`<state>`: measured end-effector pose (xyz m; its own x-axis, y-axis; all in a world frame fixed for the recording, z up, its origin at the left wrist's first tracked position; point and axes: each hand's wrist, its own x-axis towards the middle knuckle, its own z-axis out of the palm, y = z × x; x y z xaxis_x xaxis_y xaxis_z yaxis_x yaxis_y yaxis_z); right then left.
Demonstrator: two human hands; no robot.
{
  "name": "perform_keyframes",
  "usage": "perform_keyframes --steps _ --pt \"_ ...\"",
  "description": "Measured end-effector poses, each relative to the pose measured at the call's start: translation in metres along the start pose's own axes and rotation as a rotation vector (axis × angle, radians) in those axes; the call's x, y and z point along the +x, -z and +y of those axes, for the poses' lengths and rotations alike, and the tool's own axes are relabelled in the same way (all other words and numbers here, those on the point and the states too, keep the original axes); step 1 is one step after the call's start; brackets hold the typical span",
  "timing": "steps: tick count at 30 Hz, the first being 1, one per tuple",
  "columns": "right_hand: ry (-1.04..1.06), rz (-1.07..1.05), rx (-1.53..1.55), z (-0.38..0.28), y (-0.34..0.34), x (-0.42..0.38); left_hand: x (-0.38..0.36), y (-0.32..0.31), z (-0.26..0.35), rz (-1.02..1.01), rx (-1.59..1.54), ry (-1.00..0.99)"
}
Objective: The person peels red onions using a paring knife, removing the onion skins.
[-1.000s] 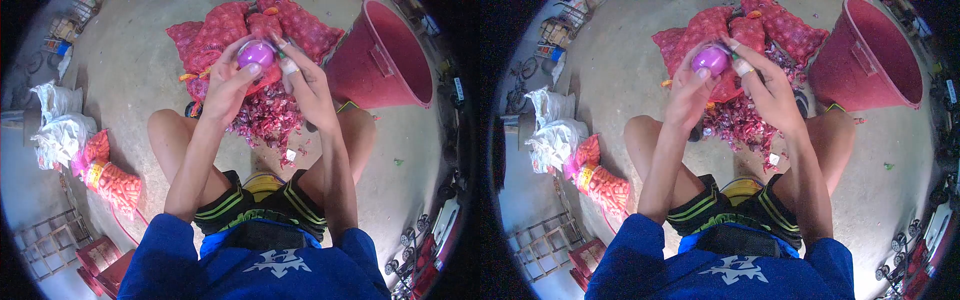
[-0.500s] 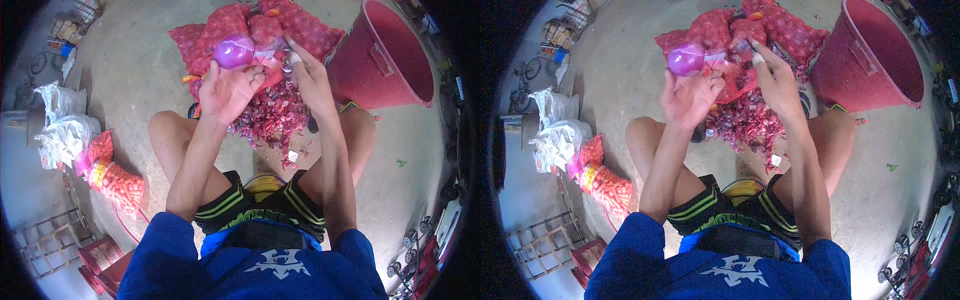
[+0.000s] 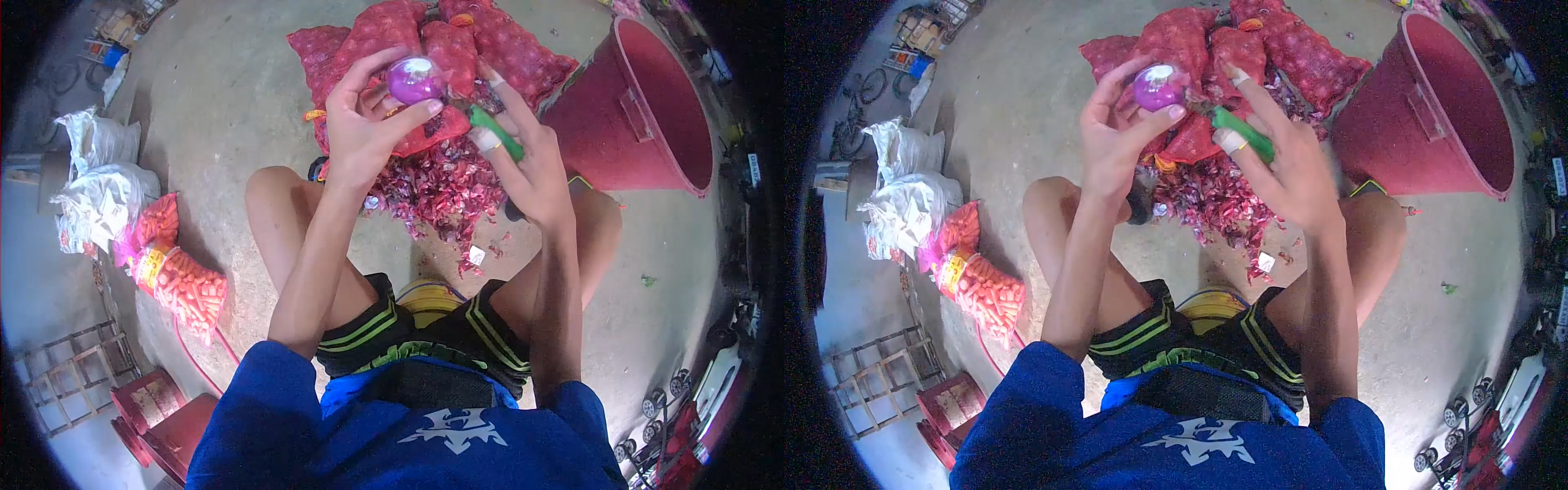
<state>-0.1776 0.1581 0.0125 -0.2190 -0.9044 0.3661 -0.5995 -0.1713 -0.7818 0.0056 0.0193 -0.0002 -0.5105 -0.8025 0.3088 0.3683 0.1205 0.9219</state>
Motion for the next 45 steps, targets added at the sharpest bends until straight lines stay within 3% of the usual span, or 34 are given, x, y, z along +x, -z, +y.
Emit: perform_keyframes --steps 12,15,17,20,22,24,30,40,42,45 --pt "0.013 -0.004 -0.018 0.007 -0.006 0.002 -0.001 -0.003 0.005 0.024 -0.015 -0.003" --pt "0.144 0.034 -0.037 0.015 -0.007 0.003 -0.001 -0.004 0.007 0.040 -0.003 0.012" --pt "-0.370 0.182 0.253 0.013 -0.008 0.009 0.001 -0.001 0.006 0.034 0.012 0.004" --pt "-0.411 0.028 0.008 0.027 0.002 0.007 -0.001 -0.006 0.005 0.023 0.018 -0.005" --pt "-0.481 0.023 0.190 0.016 0.001 -0.002 -0.003 -0.005 0.005 0.032 0.024 0.005" --pt "-0.222 -0.034 0.158 0.004 -0.001 -0.006 -0.002 -0.005 0.003 0.035 0.028 -0.007" --pt "0.010 0.007 0.121 0.007 -0.006 -0.004 0.000 -0.006 0.004 0.053 0.028 -0.006" --pt "0.049 0.031 0.102 0.008 -0.007 0.000 0.001 -0.007 0.003 -0.016 0.030 -0.010" --pt "-0.468 -0.099 0.465 0.000 -0.002 0.002 0.000 -0.005 0.001 -0.114 0.108 -0.002" --pt "-0.447 -0.097 0.614 0.007 0.001 0.001 -0.001 -0.008 0.005 -0.068 -0.018 0.092"
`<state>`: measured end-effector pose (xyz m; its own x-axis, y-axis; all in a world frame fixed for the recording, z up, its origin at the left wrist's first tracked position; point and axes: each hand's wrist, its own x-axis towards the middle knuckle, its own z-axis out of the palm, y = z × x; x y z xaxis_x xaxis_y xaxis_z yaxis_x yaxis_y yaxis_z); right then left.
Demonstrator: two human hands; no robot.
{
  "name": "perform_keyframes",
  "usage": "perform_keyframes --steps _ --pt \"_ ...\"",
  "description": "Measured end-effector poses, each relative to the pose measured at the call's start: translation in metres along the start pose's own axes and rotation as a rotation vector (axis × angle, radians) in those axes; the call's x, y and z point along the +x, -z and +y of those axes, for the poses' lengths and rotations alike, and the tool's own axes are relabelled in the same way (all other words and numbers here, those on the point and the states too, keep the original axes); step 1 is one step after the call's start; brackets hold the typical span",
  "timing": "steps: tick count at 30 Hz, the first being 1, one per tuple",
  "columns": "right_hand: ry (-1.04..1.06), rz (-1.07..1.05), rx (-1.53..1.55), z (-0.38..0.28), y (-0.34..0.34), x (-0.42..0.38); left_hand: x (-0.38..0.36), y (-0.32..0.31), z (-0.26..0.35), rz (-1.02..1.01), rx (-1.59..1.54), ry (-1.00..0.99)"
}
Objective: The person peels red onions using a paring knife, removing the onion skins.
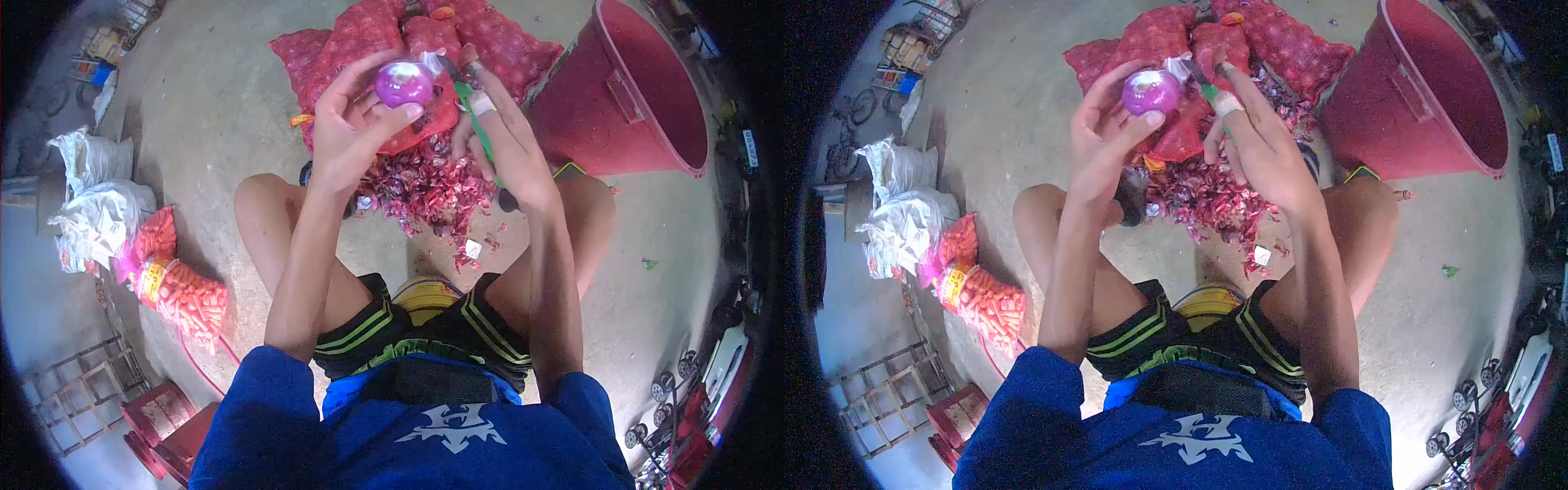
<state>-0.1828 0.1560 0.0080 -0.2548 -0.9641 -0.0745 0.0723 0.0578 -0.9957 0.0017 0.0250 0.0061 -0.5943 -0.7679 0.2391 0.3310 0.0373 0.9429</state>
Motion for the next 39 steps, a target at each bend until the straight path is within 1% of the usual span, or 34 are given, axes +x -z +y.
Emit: perform_keyframes --steps 1,3,4,6,10,13,15,16,18,19,21,23,25,26,27,28,29,31,32,33,34,35,36,37,39 --pt "0.004 -0.002 -0.001 -0.005 -0.001 -0.001 0.001 0.001 0.000 0.000 0.001 -0.005" --pt "0.141 0.045 -0.127 -0.015 -0.008 -0.006 0.001 0.005 0.000 0.010 -0.055 -0.036" --pt "0.142 0.045 -0.126 -0.015 -0.008 -0.008 0.001 0.005 0.001 0.009 -0.054 -0.037" --pt "0.212 -0.041 -0.029 -0.014 -0.007 -0.010 -0.001 0.004 0.001 0.019 -0.201 0.061" --pt "0.200 -0.052 -0.044 -0.009 -0.017 -0.007 -0.003 0.001 -0.002 0.030 -0.210 0.106" --pt "0.246 0.004 -0.029 -0.006 -0.022 -0.003 -0.002 -0.005 -0.006 0.004 -0.210 0.073" --pt "0.157 0.005 -0.081 -0.004 -0.021 0.000 -0.001 -0.006 -0.008 0.020 -0.377 0.135" --pt "0.158 0.002 -0.078 -0.001 -0.022 0.001 -0.001 -0.007 -0.012 0.022 -0.373 0.135" --pt "0.318 0.089 -0.182 0.008 -0.028 0.004 -0.002 -0.013 -0.021 0.054 -0.144 0.086" --pt "0.317 0.088 -0.178 0.010 -0.031 0.005 -0.003 -0.015 -0.022 0.055 -0.140 0.089" --pt "0.346 0.135 -0.210 0.012 -0.032 0.008 -0.002 -0.020 -0.025 0.137 -0.162 0.135" --pt "0.358 0.177 -0.211 0.015 -0.028 0.012 -0.001 -0.016 -0.025 0.105 -0.230 0.162" --pt "0.377 0.215 -0.205 0.021 -0.021 0.022 -0.001 -0.009 -0.023 0.027 -0.387 0.224" --pt "0.360 0.281 -0.207 0.026 -0.012 0.029 -0.002 -0.006 -0.018 0.022 -0.387 0.224" --pt "0.341 0.351 -0.212 0.031 -0.003 0.032 -0.006 -0.004 -0.013 -0.039 -0.457 0.201" --pt "0.218 0.344 -0.147 0.027 0.002 0.033 -0.006 -0.004 -0.011 -0.100 -0.529 0.178" --pt "0.219 0.349 -0.151 0.023 0.007 0.030 -0.005 -0.004 -0.013 -0.105 -0.533 0.179" --pt "0.153 0.261 -0.120 0.016 0.011 0.021 -0.005 0.001 -0.015 -0.072 -0.586 0.188" --pt "0.177 0.256 -0.168 0.005 0.007 0.014 -0.005 0.002 -0.015 -0.063 -0.583 0.183" --pt "0.179 0.244 -0.166 0.004 0.000 0.009 -0.004 0.002 -0.015 -0.001 -0.544 0.186" --pt "0.238 0.235 -0.127 0.004 -0.006 0.005 -0.004 0.001 -0.016 0.058 -0.507 0.190" --pt "0.296 0.230 -0.088 0.002 -0.009 0.000 -0.004 0.002 -0.016 0.063 -0.506 0.186" --pt "0.336 0.158 -0.097 -0.001 -0.010 -0.004 -0.004 0.002 -0.017 0.134 -0.473 0.221" --pt "0.338 0.154 -0.097 -0.001 -0.010 -0.006 -0.005 0.003 -0.019 0.204 -0.439 0.257" --pt "0.265 0.021 -0.106 0.001 -0.009 -0.009 -0.006 0.003 -0.023 0.237 -0.427 0.274"
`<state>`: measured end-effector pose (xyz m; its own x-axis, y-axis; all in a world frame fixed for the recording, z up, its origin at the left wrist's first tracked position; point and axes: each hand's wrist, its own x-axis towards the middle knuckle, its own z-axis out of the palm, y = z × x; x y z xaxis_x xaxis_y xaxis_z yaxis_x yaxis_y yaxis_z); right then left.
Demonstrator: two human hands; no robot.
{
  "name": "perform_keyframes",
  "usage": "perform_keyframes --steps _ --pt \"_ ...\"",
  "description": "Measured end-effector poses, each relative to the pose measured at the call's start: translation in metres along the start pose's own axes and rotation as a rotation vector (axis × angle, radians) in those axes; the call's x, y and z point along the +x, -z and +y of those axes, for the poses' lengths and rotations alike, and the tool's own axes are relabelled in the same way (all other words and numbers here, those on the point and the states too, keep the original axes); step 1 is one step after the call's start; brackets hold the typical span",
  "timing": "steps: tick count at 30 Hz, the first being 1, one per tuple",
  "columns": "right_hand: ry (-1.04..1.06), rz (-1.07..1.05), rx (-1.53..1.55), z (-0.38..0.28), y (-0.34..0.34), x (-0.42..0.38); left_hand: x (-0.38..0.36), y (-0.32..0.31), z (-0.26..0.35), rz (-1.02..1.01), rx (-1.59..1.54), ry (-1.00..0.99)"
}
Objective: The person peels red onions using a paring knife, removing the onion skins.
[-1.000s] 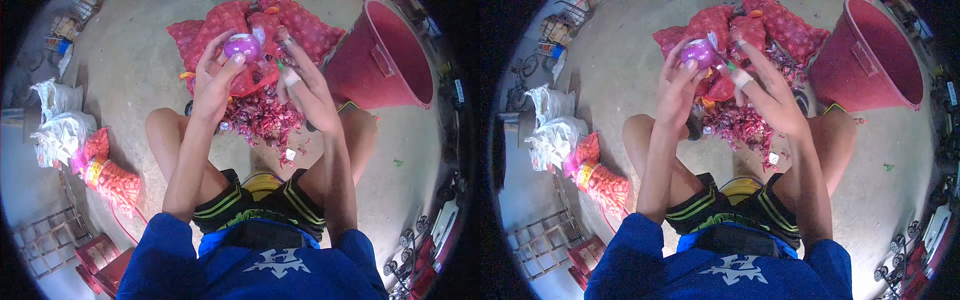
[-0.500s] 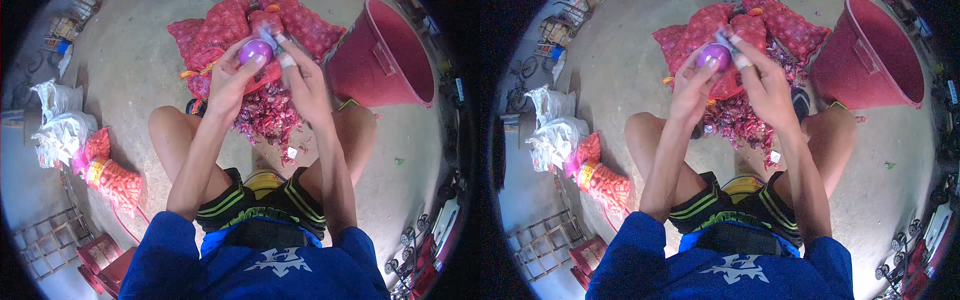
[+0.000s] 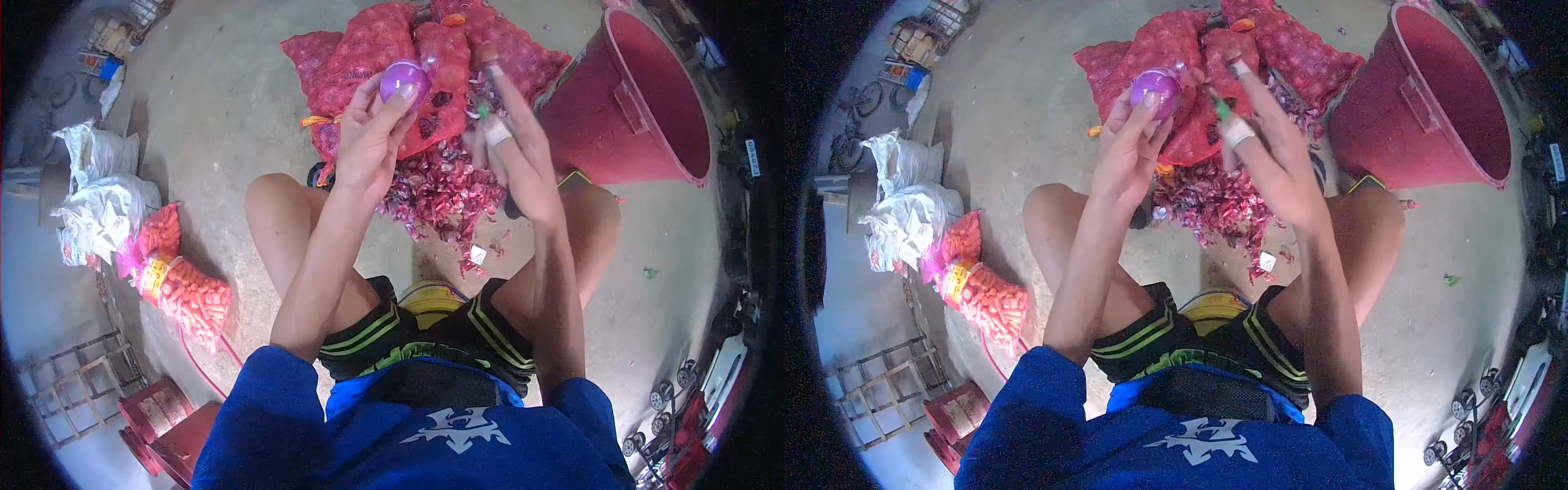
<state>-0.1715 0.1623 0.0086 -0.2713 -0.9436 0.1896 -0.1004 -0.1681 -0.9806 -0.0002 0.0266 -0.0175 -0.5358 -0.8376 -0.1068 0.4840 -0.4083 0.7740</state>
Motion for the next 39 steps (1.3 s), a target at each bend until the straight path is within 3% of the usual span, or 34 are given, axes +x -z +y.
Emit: perform_keyframes --steps 8,18,24,26,32,37,39 --pt "-0.066 -0.053 -0.004 0.004 -0.009 0.004 -0.004 -0.008 -0.008 0.003 0.020 -0.014" --pt "0.037 0.104 -0.094 0.034 0.002 0.022 -0.001 0.001 -0.005 -0.335 -0.182 0.056" --pt "-0.308 0.163 -0.063 0.017 0.013 0.018 -0.005 -0.007 0.003 -0.340 -0.165 0.078" --pt "-0.070 0.130 -0.059 0.019 0.011 0.011 -0.004 -0.003 0.003 -0.280 -0.093 0.033" --pt "0.206 -0.096 -0.310 0.004 0.011 0.006 -0.006 -0.006 0.004 -0.168 0.079 0.000" --pt "0.136 -0.077 -0.379 -0.001 0.008 0.009 -0.004 -0.004 0.004 -0.221 0.130 0.003" --pt "0.200 0.035 -0.403 -0.002 -0.001 0.011 0.000 0.000 0.003 -0.232 0.105 0.024"
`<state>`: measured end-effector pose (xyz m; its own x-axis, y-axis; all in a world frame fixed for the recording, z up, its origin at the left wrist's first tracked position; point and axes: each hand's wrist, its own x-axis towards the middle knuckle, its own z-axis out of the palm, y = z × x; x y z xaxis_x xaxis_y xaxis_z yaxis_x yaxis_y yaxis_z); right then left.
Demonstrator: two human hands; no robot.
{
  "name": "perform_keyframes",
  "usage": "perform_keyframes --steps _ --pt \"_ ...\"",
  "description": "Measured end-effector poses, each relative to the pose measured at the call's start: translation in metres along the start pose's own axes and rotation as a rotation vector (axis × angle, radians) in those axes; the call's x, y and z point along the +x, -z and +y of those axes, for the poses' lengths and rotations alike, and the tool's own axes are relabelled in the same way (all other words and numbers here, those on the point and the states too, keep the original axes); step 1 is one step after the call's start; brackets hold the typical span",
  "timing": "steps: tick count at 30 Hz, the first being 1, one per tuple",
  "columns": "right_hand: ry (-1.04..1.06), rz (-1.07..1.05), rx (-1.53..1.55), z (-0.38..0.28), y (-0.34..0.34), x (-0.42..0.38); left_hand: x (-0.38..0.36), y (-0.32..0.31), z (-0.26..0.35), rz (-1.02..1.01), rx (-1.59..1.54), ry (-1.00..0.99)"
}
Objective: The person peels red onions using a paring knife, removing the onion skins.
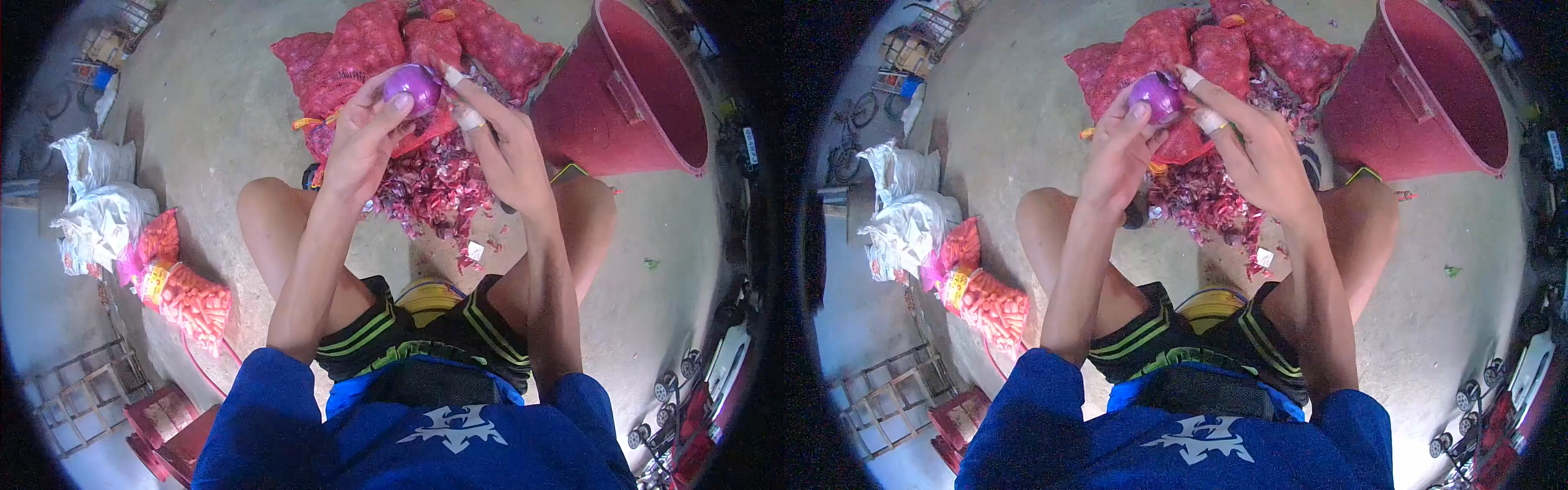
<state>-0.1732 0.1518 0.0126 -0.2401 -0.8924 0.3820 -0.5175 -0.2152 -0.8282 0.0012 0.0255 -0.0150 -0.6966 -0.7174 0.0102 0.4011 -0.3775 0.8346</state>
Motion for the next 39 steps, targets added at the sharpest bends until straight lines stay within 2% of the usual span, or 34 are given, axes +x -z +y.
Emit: perform_keyframes --steps 4,5,6,7,8,10,13,15,16,19,21,23,25,26,30,32,36,38,39 --pt "-0.067 0.081 0.117 0.011 -0.009 0.002 0.007 0.010 -0.007 -0.059 -0.079 0.036" --pt "-0.103 0.164 0.173 0.025 -0.008 0.006 0.003 0.005 -0.003 -0.058 -0.079 0.036" --pt "-0.138 0.249 0.227 0.037 -0.007 0.007 -0.002 0.000 0.000 -0.145 -0.132 0.038" --pt "-0.135 0.255 0.223 0.033 -0.005 0.007 -0.003 -0.005 0.002 -0.239 -0.185 0.041" --pt "-0.165 0.237 0.243 0.029 -0.004 0.005 -0.001 -0.006 0.001 -0.246 -0.185 0.044" --pt "-0.195 0.211 0.265 0.021 0.000 0.001 -0.002 -0.003 -0.003 -0.181 -0.300 0.066" --pt "-0.236 0.159 0.233 0.014 0.001 -0.002 0.002 -0.003 -0.008 -0.093 -0.226 0.035" --pt "-0.102 0.170 0.122 0.011 -0.002 -0.002 0.004 -0.009 -0.007 -0.061 -0.153 0.020" --pt "-0.105 0.172 0.124 0.015 -0.003 -0.002 0.003 -0.011 -0.006 -0.051 -0.142 0.011" --pt "-0.097 0.266 0.073 0.027 0.004 0.003 0.003 -0.011 -0.005 -0.074 -0.074 -0.039" --pt "-0.187 0.452 0.278 0.030 0.013 0.006 0.002 -0.008 -0.002 -0.102 -0.011 -0.078" --pt "-0.257 0.378 0.258 0.035 0.023 0.004 0.001 -0.007 0.001 -0.105 -0.034 -0.125" --pt "-0.327 0.132 -0.110 0.034 0.029 -0.006 0.002 -0.003 0.002 -0.086 -0.024 -0.129" --pt "-0.368 0.096 -0.125 0.036 0.029 -0.007 0.003 -0.002 0.002 -0.065 -0.018 -0.136" --pt "-0.315 0.101 0.111 0.032 0.021 -0.011 0.001 -0.003 0.003 -0.019 0.155 -0.213" --pt "-0.071 0.142 -0.110 0.040 0.020 -0.010 0.004 -0.008 0.005 -0.058 0.381 -0.401" --pt "-0.102 0.117 -0.305 0.032 0.027 -0.012 0.003 -0.014 0.006 -0.115 0.424 -0.468" --pt "-0.101 0.134 0.018 0.027 0.026 -0.012 0.005 -0.015 0.003 -0.096 0.456 -0.493" --pt "-0.103 0.135 0.022 0.024 0.028 -0.014 0.005 -0.015 0.002 -0.080 0.487 -0.516"
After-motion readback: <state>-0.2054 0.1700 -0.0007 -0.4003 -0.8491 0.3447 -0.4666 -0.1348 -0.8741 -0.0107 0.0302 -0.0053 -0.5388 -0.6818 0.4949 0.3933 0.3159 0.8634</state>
